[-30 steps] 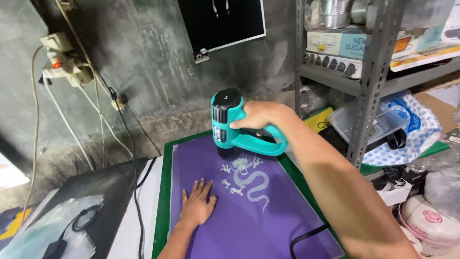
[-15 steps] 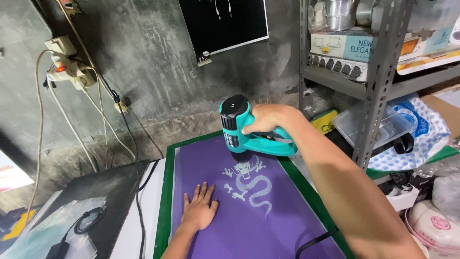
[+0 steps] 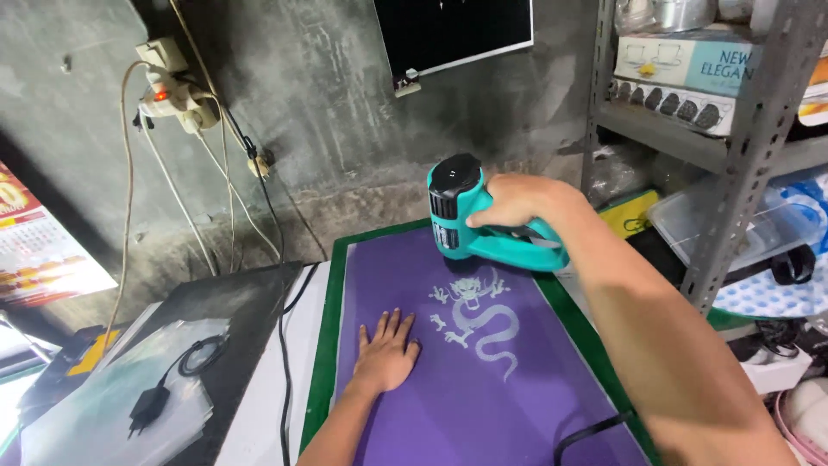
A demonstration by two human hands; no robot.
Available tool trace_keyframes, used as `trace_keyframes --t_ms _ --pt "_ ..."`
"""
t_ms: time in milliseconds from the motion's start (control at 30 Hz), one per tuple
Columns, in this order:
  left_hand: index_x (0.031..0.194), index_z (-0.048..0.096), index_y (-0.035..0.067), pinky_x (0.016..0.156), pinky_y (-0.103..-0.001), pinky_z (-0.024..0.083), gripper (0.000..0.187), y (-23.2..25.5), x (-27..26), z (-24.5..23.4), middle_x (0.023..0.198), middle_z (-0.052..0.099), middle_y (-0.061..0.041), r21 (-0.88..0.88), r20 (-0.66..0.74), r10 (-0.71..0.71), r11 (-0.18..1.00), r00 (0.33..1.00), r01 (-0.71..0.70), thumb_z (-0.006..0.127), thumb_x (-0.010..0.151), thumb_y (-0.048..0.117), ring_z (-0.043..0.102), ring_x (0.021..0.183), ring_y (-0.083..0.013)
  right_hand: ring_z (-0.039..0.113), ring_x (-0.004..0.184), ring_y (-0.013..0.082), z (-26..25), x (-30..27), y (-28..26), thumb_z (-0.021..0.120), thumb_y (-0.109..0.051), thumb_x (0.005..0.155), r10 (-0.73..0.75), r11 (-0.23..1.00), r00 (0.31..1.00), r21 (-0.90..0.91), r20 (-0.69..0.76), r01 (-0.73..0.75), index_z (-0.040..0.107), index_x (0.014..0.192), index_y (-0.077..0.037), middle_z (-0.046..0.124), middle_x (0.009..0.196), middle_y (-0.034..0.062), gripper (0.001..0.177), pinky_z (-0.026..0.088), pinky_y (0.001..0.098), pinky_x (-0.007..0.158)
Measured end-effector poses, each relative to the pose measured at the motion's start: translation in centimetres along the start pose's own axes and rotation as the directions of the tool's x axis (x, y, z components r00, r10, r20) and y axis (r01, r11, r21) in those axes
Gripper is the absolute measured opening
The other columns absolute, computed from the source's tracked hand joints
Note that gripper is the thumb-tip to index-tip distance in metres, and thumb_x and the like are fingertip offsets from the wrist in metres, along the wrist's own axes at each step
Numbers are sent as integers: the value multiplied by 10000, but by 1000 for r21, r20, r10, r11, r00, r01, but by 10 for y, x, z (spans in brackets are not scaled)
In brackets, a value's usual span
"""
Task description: The person is rubbing the surface of a screen printing frame with their hands to smooth or check it, and then uses a heat gun to dry the screen.
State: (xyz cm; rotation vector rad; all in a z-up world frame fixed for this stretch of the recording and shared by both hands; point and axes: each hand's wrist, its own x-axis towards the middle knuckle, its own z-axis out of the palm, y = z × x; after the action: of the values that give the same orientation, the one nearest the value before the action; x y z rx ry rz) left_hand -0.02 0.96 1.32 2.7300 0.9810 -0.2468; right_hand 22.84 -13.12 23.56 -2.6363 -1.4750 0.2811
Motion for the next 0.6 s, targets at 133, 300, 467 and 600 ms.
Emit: trace_keyframes --t_ms 133,300,467,600 --pt "1656 109 262 1277 -582 -69 652 2 0 0 1747 16 -18 -16 -16 5 1000 1000 -5 227 1039 439 -37 1615 -210 548 705 256 9 13 10 628 -570 956 -33 999 998 40 -48 35 542 787 -76 547 758 85 530 446 396 674" --pt "1654 118 270 1282 -577 -75 658 2 -2 -1 1746 23 -8 -19 -17 -4 1000 1000 3 217 1030 455 -35 1615 -200 554 749 249 14 12 17 637 -589 942 -10 1000 1000 -1 -26 10 564 888 -63 567 854 84 534 447 394 679" --pt "1653 124 269 1284 -569 -72 659 2 -2 -1 1747 20 -3 -9 -13 -12 1000 1000 11 200 1025 455 -38 1617 -198 603 780 260 23 13 27 641 -529 964 -55 997 997 52 -50 57 564 826 -79 622 875 81 476 484 395 720" --pt "1654 111 269 1287 -561 -77 659 0 -1 0 1747 17 -2 -13 -10 -11 1000 1000 11 203 1028 453 -49 1618 -193 505 665 234 12 -1 23 624 -555 978 -29 998 999 60 -20 30 516 780 -95 503 741 62 512 418 384 642"
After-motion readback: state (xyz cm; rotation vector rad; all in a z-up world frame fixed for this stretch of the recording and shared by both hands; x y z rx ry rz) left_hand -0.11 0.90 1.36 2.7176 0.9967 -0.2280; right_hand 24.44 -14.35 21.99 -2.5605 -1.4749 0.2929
